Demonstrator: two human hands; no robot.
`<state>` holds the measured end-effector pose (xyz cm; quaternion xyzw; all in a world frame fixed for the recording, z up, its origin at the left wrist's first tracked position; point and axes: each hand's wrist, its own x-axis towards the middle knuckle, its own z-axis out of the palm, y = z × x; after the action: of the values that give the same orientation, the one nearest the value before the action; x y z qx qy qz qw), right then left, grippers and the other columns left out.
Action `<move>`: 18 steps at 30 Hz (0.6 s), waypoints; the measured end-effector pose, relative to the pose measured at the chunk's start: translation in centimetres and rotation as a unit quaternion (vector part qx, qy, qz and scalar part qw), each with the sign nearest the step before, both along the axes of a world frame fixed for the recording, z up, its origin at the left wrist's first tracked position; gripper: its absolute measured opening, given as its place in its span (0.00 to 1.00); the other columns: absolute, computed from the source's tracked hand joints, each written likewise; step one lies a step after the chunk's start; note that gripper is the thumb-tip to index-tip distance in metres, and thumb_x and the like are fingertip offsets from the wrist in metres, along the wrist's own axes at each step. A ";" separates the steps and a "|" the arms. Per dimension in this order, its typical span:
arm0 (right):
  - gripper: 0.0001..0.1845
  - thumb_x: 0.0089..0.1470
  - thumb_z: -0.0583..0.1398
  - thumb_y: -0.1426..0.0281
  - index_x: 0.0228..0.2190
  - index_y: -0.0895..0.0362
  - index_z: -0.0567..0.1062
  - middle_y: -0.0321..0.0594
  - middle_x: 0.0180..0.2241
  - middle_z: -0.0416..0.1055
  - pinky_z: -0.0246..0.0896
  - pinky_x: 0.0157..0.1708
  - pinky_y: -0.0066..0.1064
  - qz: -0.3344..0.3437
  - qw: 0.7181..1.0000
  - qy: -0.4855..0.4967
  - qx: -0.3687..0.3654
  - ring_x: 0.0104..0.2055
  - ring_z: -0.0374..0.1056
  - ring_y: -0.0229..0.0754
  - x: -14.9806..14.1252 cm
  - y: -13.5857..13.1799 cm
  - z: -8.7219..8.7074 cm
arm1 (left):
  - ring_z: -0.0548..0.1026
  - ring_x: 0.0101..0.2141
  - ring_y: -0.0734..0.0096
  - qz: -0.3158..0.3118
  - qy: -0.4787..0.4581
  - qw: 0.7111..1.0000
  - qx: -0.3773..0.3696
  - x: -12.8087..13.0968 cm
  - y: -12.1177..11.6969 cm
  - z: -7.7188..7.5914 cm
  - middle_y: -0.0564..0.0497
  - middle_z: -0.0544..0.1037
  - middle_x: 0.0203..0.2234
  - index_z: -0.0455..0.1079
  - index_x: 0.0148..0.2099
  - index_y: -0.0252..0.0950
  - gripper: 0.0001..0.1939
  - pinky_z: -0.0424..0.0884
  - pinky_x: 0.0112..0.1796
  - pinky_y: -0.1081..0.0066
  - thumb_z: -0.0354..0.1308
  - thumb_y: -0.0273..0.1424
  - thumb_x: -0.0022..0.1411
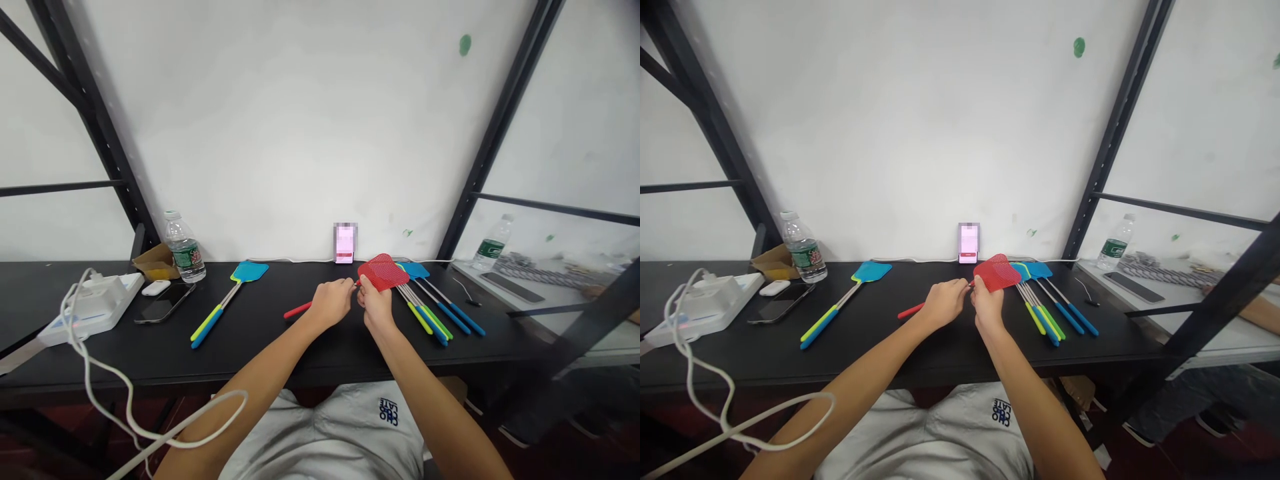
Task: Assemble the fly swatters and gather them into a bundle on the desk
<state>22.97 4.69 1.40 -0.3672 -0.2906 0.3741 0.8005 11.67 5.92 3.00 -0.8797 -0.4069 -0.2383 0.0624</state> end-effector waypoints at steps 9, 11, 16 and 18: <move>0.19 0.39 0.70 0.63 0.20 0.56 0.64 0.26 0.14 0.55 0.41 0.14 0.25 0.001 1.000 -0.002 0.015 0.16 0.46 0.28 0.4 0.1 0.0 | 0.76 0.37 0.65 -0.006 -0.024 1.000 -0.017 -0.1 0.0 0.1 0.48 0.78 0.37 0.67 0.41 0.40 0.14 0.66 0.35 0.70 0.41 0.36 0.72; 0.20 0.39 0.70 0.63 0.19 0.56 0.63 0.26 0.14 0.54 0.41 0.14 0.25 0.000 1.000 -0.003 0.014 0.16 0.46 0.28 0.3 0.1 0.1 | 0.76 0.36 0.65 -0.009 -0.026 0.999 -0.021 -0.2 0.0 0.1 0.48 0.78 0.36 0.67 0.41 0.40 0.15 0.66 0.35 0.70 0.41 0.36 0.72; 0.22 0.39 0.70 0.63 0.18 0.56 0.62 0.25 0.13 0.53 0.40 0.13 0.25 -0.010 1.000 -0.005 0.015 0.15 0.46 0.27 0.9 0.2 0.4 | 0.76 0.36 0.65 -0.011 -0.030 0.999 -0.016 -0.4 0.1 0.0 0.49 0.78 0.36 0.68 0.41 0.40 0.15 0.65 0.34 0.70 0.41 0.36 0.72; 0.22 0.38 0.70 0.62 0.19 0.56 0.62 0.25 0.13 0.53 0.38 0.13 0.24 -0.024 1.000 -0.001 0.012 0.14 0.46 0.27 1.8 0.3 0.6 | 0.76 0.36 0.65 -0.007 -0.029 0.999 -0.015 -0.7 0.2 -0.1 0.50 0.78 0.36 0.68 0.41 0.40 0.14 0.65 0.34 0.70 0.41 0.36 0.71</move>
<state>24.79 4.98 2.01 -0.3649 -0.2870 0.3511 0.8132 11.01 6.17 2.90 -0.8759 -0.4062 -0.2580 0.0353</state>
